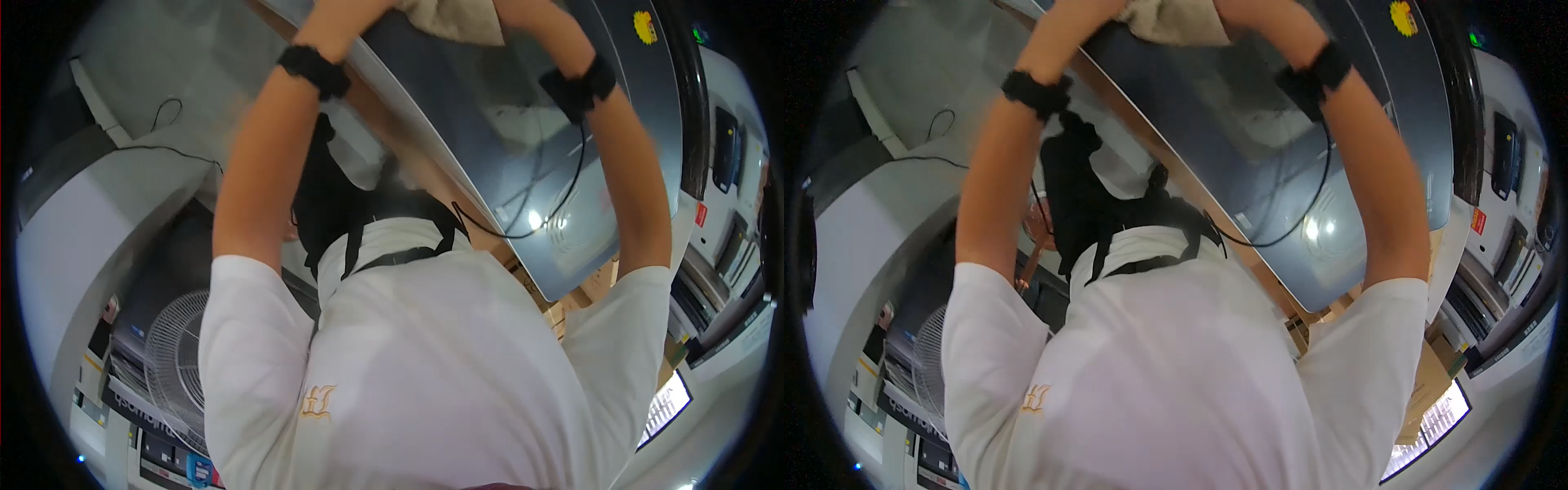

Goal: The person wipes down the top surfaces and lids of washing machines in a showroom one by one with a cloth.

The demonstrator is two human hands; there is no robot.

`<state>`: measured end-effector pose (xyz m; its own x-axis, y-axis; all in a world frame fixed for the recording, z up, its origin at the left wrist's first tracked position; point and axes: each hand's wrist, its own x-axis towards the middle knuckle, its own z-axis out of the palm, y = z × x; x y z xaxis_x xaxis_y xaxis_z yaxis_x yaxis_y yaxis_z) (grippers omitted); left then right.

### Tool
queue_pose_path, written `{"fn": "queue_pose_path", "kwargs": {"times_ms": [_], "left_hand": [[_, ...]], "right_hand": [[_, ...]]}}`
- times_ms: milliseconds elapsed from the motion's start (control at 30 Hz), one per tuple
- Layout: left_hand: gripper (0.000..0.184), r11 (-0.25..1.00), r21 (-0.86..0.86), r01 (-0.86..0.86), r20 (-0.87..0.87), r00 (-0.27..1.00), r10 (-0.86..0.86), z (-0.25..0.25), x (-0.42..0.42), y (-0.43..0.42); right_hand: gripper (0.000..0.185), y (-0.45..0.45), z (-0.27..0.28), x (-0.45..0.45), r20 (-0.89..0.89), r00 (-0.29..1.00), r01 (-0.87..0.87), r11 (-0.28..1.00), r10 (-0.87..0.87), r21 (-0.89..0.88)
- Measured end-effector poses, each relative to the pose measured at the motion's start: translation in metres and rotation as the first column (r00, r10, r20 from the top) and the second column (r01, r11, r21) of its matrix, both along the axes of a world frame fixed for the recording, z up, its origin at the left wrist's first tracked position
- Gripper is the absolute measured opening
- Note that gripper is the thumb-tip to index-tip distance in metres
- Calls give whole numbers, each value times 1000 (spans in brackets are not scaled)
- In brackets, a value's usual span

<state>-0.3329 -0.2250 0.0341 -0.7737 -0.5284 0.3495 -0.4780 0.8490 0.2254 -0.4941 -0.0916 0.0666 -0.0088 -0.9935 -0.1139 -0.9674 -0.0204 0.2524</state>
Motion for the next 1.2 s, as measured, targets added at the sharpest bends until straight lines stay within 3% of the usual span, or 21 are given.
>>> {"fn": "queue_pose_path", "kwargs": {"times_ms": [67, 133, 200, 300, 400, 433, 533, 600, 667, 700, 800, 900, 1033, 1133, 1200], "left_hand": [[58, 999, 46, 28, -136, 990, -21, -14, 0, -5], [54, 995, -31, 95, -31, 995, -95, -6, 10, -4], [51, 991, -49, 126, -114, 985, -131, -5, 18, -14], [54, 1000, 3, 31, -321, 947, -28, 10, 41, -62], [59, 992, -129, 3, -252, 967, -36, 28, 69, -155], [62, 994, -104, -19, -241, 971, -7, 27, 74, -188], [61, 993, -119, -16, 47, 999, 22, 25, 107, -267], [59, 995, -80, -60, 165, 984, 73, 18, 121, -296], [53, 994, -105, -43, 161, 985, 60, 10, 131, -296], [51, 993, -115, -36, 164, 985, 55, 5, 140, -291], [55, 998, 12, 65, -54, 996, -64, 2, 145, -261], [61, 977, 198, 84, -153, 987, -54, 20, 133, -252], [67, 983, 182, 3, -138, 990, 22, 13, 89, -265], [68, 988, 151, -14, -59, 998, 23, 10, 71, -260], [68, 995, 103, 2, 3, 1000, -3, 17, 80, -252]], "right_hand": [[104, -1, -28, -16, -58, 971, -237, 946, 230, -221], [79, -6, 17, 34, 196, 974, -79, 984, 109, -157], [84, -15, -34, 6, 264, 963, 20, 961, 56, -277], [78, -89, -11, 46, 348, 931, -12, 964, 108, -267], [77, -190, -13, 72, 466, 865, -42, 953, 185, -301], [70, -224, -15, 80, 362, 912, -88, 954, 193, -287], [66, -293, 2, 109, 528, 846, 25, 984, 72, -174], [60, -309, 4, 116, 436, 900, 76, 980, 12, -184], [63, -306, 2, 114, 328, 944, 61, 966, 25, -250], [59, -300, 4, 111, 414, 910, 111, 975, -21, -195], [62, -278, 12, 91, 269, 953, 168, 981, -137, -94], [62, -273, -3, 32, 172, 965, 228, 960, -199, -163], [61, -310, -12, 6, 150, 952, 299, 913, -266, -278], [57, -325, 3, 40, -46, 978, 191, 957, -205, -217], [57, -314, 13, 62, -79, 979, 184, 983, -185, -18]]}}
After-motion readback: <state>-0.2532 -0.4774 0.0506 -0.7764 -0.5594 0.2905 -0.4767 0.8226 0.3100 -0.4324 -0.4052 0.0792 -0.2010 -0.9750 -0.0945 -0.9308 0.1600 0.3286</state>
